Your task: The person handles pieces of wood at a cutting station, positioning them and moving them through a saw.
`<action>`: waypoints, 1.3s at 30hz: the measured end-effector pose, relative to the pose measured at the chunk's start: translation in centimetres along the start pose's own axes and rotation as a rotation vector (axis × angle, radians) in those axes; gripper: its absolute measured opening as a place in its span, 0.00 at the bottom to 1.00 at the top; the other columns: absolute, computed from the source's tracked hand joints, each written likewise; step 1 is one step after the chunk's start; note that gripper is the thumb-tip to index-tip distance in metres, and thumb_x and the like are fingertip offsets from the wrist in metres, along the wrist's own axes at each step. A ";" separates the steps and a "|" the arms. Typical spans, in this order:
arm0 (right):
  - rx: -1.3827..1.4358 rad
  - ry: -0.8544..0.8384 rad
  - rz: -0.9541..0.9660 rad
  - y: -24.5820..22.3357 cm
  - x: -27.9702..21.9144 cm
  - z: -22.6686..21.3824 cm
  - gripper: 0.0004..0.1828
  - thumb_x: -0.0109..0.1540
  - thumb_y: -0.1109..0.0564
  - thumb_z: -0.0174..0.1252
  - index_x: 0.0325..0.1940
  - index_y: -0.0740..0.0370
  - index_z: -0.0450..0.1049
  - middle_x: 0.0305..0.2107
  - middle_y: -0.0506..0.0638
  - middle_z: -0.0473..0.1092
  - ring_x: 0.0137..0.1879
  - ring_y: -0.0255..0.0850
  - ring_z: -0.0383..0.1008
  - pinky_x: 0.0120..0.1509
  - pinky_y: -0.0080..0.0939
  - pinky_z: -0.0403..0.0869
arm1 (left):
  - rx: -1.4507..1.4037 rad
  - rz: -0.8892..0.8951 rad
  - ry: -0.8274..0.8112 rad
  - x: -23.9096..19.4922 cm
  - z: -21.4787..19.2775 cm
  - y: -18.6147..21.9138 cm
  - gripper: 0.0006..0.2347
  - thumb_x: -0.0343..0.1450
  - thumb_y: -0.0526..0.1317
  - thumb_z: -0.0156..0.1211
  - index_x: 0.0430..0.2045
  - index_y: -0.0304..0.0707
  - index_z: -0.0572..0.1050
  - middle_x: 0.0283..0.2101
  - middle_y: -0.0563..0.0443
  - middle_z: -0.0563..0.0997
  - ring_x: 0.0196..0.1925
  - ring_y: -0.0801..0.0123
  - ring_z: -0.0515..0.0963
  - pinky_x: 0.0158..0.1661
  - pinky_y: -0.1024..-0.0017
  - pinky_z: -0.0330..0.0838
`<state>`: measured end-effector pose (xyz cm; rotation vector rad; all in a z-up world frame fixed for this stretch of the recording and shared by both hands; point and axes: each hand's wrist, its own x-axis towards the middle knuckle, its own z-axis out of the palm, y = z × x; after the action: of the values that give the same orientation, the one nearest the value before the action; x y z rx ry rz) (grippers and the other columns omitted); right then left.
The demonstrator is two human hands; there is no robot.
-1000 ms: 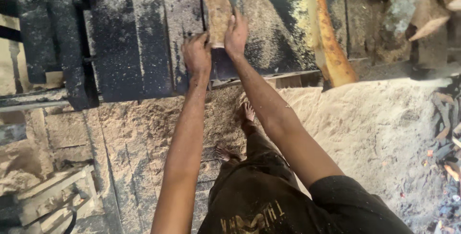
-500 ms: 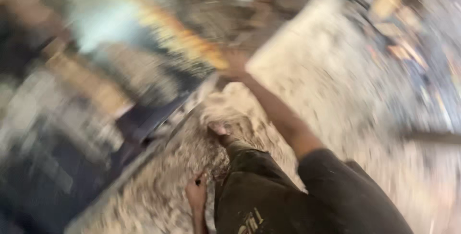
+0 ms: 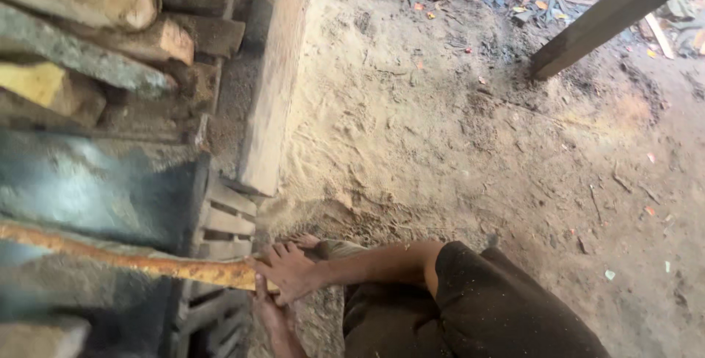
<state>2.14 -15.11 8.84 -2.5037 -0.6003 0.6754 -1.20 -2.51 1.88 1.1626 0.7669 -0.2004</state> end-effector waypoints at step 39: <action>0.341 -0.520 -0.114 5.1 -29.3 9.2 0.42 0.67 0.42 0.55 0.80 0.59 0.48 0.59 0.69 0.70 0.65 0.62 0.73 0.67 0.53 0.71 | -0.132 0.043 0.536 -36.8 7.3 -29.1 0.22 0.75 0.50 0.52 0.55 0.29 0.65 0.48 0.32 0.80 0.48 0.48 0.82 0.46 0.58 0.75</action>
<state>-24.44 -31.32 9.19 -1.9635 -0.7265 1.2807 -40.05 -29.61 4.76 1.1160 1.2036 0.2068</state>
